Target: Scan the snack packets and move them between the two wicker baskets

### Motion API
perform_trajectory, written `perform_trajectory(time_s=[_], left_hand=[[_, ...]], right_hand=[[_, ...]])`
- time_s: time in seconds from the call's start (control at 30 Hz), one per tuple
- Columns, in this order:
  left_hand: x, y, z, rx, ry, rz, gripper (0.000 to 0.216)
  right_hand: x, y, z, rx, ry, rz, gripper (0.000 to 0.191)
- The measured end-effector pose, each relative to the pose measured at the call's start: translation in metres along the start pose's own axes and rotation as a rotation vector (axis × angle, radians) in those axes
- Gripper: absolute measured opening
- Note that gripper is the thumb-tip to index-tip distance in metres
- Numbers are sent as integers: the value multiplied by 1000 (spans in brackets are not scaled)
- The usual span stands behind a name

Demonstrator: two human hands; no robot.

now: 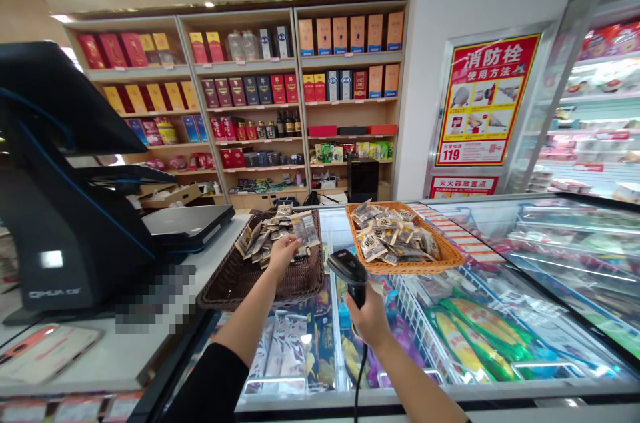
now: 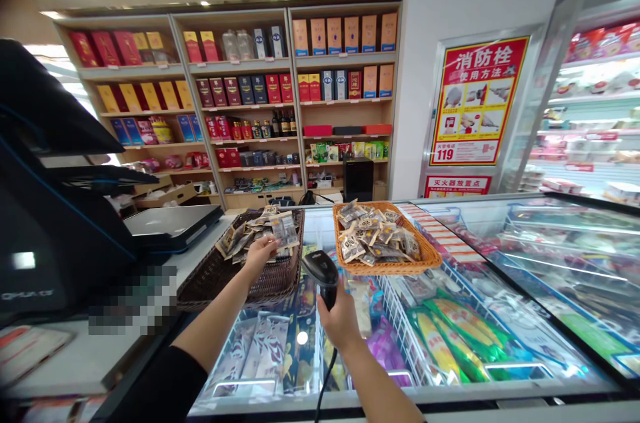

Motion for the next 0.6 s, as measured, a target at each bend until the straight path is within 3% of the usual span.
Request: perform_trajectory(time_s=[0.13, 0.6], left_hand=[[-4, 6, -5, -44, 7, 37, 35], [-4, 12, -6, -48, 19, 97, 37]], right_hand=[[1, 1, 12, -87, -49, 18, 28], [0, 3, 12, -102, -53, 29, 27]])
Point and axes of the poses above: each hand's wrist, its own x-axis towards the middle knuckle, its own y-axis out of the palm, z = x × y, the point moved 6 cm from there along x, towards the middle knuckle, and after that the axes turned 2 degrees about -x, right-handed, at the moved point
